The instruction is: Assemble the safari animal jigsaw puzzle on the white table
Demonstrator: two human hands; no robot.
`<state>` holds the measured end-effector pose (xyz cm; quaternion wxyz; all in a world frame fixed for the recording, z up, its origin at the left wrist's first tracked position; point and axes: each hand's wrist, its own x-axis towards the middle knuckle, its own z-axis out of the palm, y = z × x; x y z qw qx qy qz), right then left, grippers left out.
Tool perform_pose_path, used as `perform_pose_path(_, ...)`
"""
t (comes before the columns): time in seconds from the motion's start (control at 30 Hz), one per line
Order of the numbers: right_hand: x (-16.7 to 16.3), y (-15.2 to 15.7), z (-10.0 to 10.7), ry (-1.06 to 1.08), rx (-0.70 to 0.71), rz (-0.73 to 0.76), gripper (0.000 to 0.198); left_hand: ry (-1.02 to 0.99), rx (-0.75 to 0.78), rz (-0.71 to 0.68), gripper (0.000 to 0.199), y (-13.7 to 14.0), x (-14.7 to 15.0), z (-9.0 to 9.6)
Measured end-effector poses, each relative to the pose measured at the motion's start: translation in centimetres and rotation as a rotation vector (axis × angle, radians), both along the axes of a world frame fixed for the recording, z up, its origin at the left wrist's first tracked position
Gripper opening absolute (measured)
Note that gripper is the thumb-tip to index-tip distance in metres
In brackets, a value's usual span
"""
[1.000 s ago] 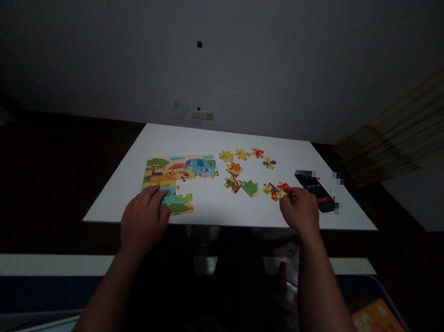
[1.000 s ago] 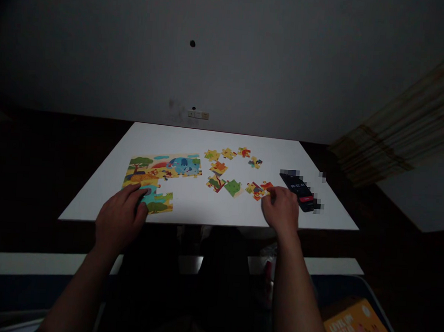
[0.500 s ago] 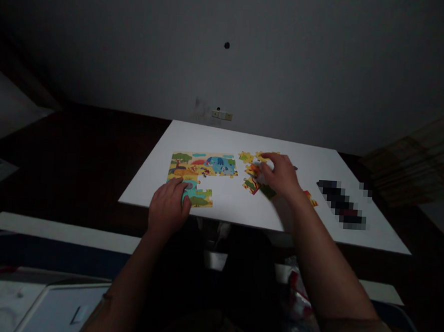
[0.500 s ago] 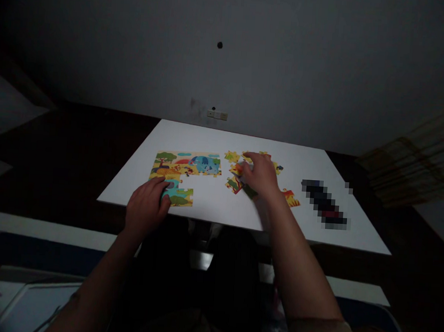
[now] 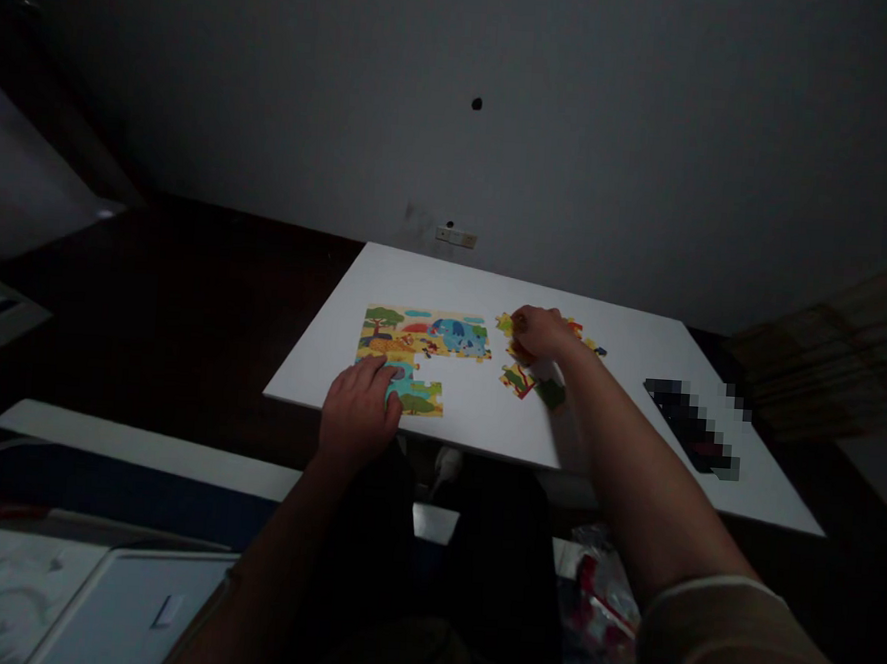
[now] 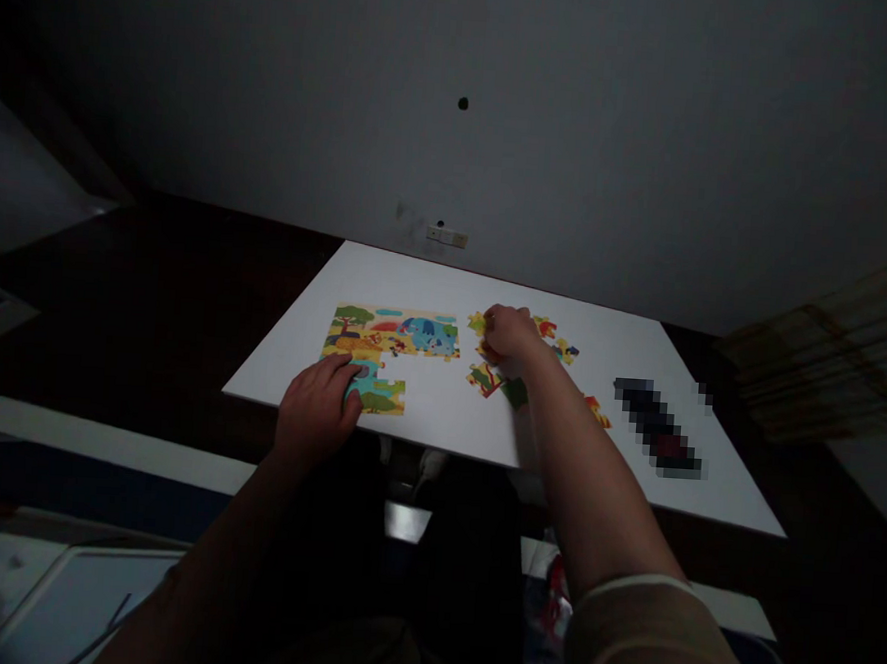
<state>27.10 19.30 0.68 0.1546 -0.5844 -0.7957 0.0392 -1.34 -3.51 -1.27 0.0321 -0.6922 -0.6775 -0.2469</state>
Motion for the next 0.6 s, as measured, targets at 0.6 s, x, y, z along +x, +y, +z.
perform_pose_path(0.6, -5.5, -15.4, 0.2, 0.599, -0.393, 0.113, 0.039, -0.035, 0.02, -0.011, 0.036, 0.0, -0.3, -0.5)
